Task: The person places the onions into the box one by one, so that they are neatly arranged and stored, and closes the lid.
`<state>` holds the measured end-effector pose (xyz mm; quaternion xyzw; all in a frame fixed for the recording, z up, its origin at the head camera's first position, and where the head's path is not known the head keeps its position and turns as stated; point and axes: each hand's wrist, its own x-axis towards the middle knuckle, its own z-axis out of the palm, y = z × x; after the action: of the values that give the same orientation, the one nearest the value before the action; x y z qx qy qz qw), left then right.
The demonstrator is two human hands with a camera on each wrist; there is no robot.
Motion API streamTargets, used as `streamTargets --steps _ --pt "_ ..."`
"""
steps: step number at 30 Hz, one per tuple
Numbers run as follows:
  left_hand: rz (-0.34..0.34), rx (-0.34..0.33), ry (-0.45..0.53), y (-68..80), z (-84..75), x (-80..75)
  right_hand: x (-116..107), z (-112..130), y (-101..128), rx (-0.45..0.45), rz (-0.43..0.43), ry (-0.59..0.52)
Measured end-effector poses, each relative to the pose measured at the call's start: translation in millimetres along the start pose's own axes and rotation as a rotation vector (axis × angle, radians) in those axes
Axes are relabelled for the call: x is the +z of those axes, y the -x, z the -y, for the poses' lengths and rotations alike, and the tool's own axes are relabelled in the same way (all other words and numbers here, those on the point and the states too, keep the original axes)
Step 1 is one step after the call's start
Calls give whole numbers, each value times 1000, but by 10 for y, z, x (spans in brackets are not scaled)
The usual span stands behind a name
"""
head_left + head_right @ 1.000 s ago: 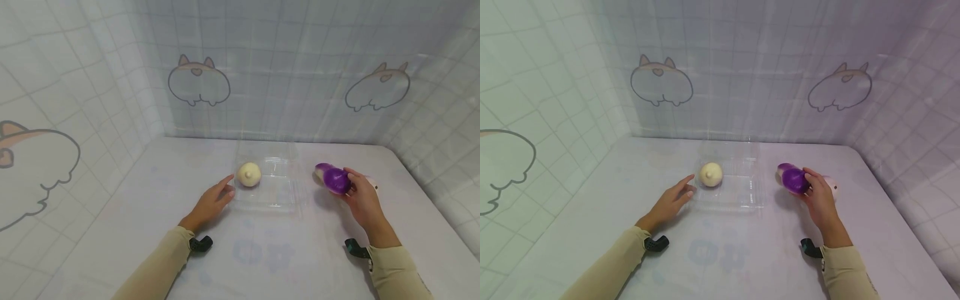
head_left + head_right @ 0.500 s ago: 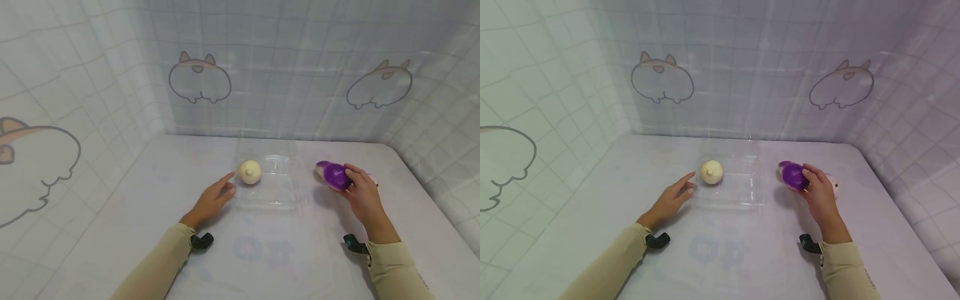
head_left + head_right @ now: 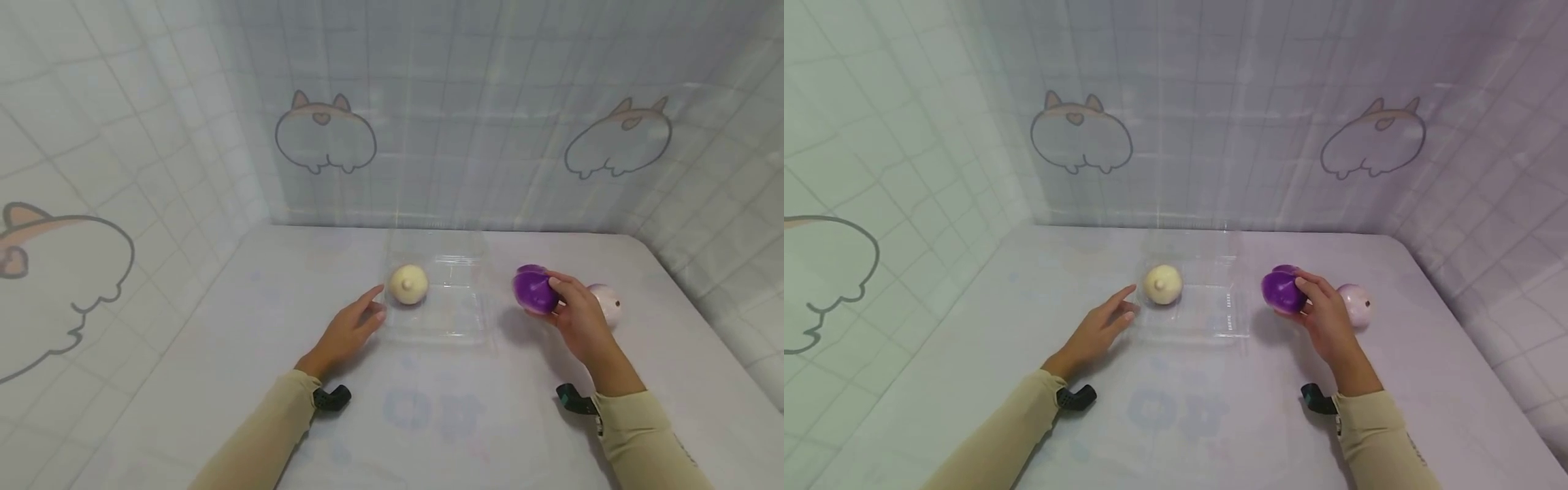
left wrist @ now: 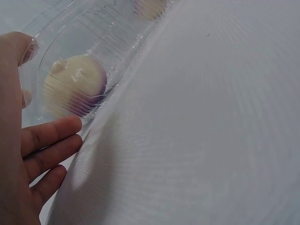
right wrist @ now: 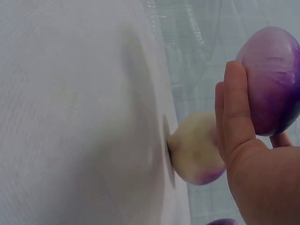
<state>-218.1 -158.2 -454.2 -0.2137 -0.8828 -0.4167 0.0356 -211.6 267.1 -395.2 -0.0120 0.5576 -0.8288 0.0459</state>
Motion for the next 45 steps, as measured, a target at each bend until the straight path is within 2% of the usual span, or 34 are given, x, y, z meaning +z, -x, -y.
streamTargets --steps 6,14,20,29,35,41,45 --pt "-7 15 12 2 6 32 20 17 -13 -1 29 87" --pt "15 -15 10 19 -30 65 20 137 -75 77 152 250" --pt "-1 -13 10 40 -48 61 92 206 -167 107 225 350" --pt "-7 1 17 74 -25 73 185 241 -256 99 248 425" --pt "-10 -23 10 82 -24 72 272 286 -326 108 293 477" --pt "-4 -28 -9 77 -40 22 413 326 -415 151 336 551" --pt "2 -30 -8 24 -29 -6 496 355 -514 174 354 561"
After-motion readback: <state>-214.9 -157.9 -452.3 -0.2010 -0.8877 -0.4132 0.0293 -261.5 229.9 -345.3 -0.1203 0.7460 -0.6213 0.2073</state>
